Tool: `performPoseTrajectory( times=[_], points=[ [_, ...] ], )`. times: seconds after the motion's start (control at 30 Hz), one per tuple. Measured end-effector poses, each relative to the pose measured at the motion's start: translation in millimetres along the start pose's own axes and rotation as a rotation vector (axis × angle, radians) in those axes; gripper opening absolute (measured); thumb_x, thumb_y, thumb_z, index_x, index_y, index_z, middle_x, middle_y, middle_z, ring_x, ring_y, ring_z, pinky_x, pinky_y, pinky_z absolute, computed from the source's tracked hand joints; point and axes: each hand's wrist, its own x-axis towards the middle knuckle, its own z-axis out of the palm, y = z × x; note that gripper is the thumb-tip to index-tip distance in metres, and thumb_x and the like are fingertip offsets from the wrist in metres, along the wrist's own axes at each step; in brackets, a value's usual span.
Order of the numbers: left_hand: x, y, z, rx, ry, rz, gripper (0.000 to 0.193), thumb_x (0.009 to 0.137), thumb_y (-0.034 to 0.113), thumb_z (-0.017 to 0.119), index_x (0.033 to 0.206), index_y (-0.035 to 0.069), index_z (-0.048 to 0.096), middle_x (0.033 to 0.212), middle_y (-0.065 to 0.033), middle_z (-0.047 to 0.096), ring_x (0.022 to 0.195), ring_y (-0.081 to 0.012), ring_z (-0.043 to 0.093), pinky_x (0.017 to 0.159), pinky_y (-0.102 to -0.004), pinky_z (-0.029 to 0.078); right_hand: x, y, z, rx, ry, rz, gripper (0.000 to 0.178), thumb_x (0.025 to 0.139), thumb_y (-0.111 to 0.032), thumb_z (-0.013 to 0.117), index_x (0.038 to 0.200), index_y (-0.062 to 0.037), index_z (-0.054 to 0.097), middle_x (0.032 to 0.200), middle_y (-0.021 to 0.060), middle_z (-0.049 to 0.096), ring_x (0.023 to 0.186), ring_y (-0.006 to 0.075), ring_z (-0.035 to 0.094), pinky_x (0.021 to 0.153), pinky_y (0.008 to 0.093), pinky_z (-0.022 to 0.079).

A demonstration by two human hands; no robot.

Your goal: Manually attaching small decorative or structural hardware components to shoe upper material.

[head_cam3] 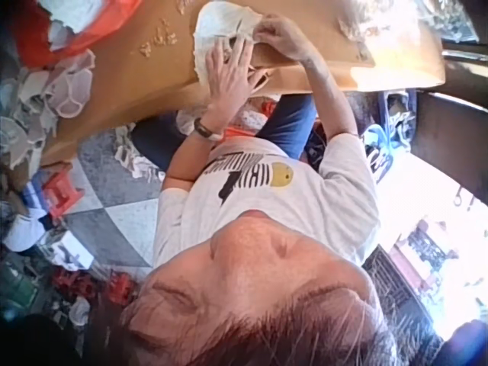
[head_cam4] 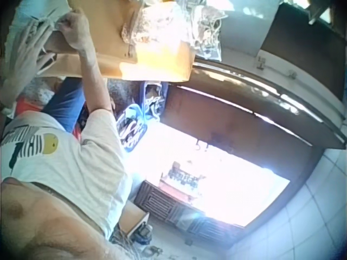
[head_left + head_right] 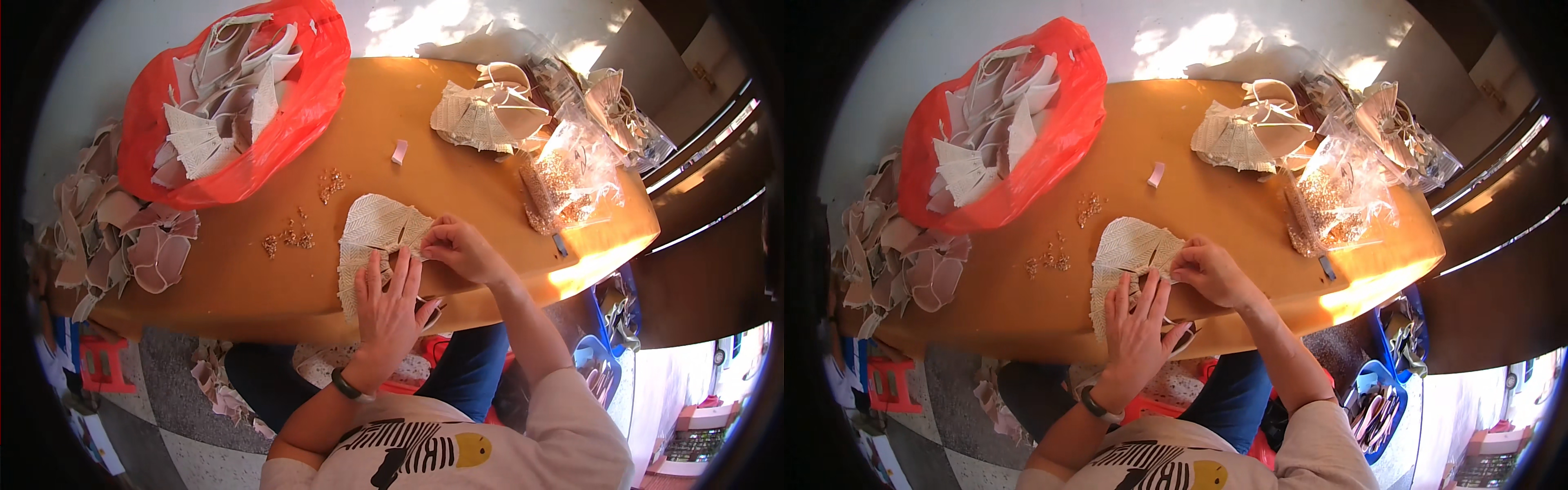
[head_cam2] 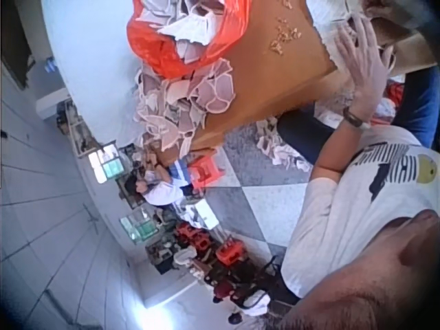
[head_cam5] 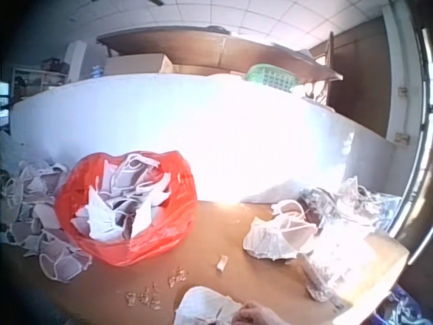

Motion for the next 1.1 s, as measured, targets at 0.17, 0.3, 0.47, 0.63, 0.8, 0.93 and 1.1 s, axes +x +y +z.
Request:
performPoseTrajectory(
  times=[0.17, 0.3, 0.47, 0.63, 0.8, 0.93, 1.1],
  points=[
    [-0.4, -0.2, 0.0, 0.029, -0.021, -0.002, 0.067, 0.085, 0.046, 0.066, 0.136, 0.006, 0.050, 0.144, -0.0093, 0.046, 0.133, -0.0402, 0.035, 0.108, -0.0544, 0.026, 1.3, -1.1, 2.1, -0.018, 0.019, -0.004, 0.009, 0.080, -0.011, 0.071, 0.087, -0.0047, 0.071, 0.090, 0.0100, 0.059, 0.085, 0.0242, 0.059, 0.077, 0.0326, 0.047],
    [-0.2, -1.3, -3.0, 0.016, -0.038, -0.003, 0.067, 0.085, 0.046, 0.066, 0.136, 0.007, 0.050, 0.144, -0.0093, 0.046, 0.133, -0.0396, 0.035, 0.108, -0.0540, 0.026, 3.9, 0.0, 1.9, -0.014, 0.002, -0.002, 0.010, 0.079, -0.012, 0.072, 0.086, -0.0049, 0.071, 0.090, 0.0100, 0.059, 0.084, 0.0243, 0.060, 0.077, 0.0329, 0.048],
    [-0.9, -1.2, -1.9, 0.025, -0.031, 0.004, 0.068, 0.084, 0.046, 0.066, 0.137, 0.007, 0.049, 0.144, -0.0093, 0.046, 0.132, -0.0396, 0.035, 0.108, -0.0548, 0.027, 5.2, -3.3, 3.4, -0.032, 0.041, 0.002, 0.014, 0.075, -0.013, 0.076, 0.082, -0.0037, 0.069, 0.088, 0.0104, 0.059, 0.081, 0.0240, 0.060, 0.072, 0.0340, 0.048],
    [-3.0, -2.0, -1.4, 0.044, -0.026, 0.010, 0.069, 0.084, 0.046, 0.066, 0.138, 0.007, 0.048, 0.144, -0.0096, 0.046, 0.133, -0.0401, 0.034, 0.107, -0.0559, 0.028, 16.2, -7.1, -2.7, -0.127, 0.055, 0.082, 0.032, 0.067, -0.016, 0.084, 0.073, -0.0025, 0.056, 0.074, 0.0065, 0.056, 0.067, 0.0179, 0.053, 0.060, 0.0334, 0.043],
    [-3.6, 0.4, -2.3, 0.046, -0.022, 0.007, 0.071, 0.082, 0.047, 0.067, 0.138, 0.007, 0.048, 0.144, -0.0098, 0.046, 0.133, -0.0404, 0.034, 0.107, -0.0565, 0.028, 25.8, -13.2, -11.1, -0.186, -0.051, 0.072, 0.031, 0.065, -0.018, 0.084, 0.072, -0.0025, 0.058, 0.067, 0.0065, 0.056, 0.065, 0.0174, 0.053, 0.059, 0.0323, 0.043],
    [-4.0, 2.9, 4.0, 0.066, -0.021, 0.002, 0.072, 0.083, 0.049, 0.066, 0.138, 0.007, 0.048, 0.144, -0.0097, 0.045, 0.133, -0.0405, 0.034, 0.107, -0.0567, 0.027, 26.6, -15.0, -13.3, -0.184, -0.105, 0.149, 0.031, 0.068, -0.021, 0.083, 0.071, -0.0026, 0.059, 0.064, 0.0056, 0.057, 0.063, 0.0155, 0.054, 0.057, 0.0315, 0.042],
    [-3.0, 3.4, 4.7, 0.102, -0.011, -0.008, 0.072, 0.084, 0.052, 0.063, 0.138, 0.007, 0.048, 0.145, -0.0092, 0.045, 0.133, -0.0407, 0.033, 0.107, -0.0569, 0.027, 51.3, -1.5, -30.0, -0.143, -0.283, 0.135, 0.021, 0.076, -0.020, 0.076, 0.078, -0.0020, 0.065, 0.068, 0.0078, 0.063, 0.064, 0.0183, 0.058, 0.059, 0.0323, 0.045]
  ],
)
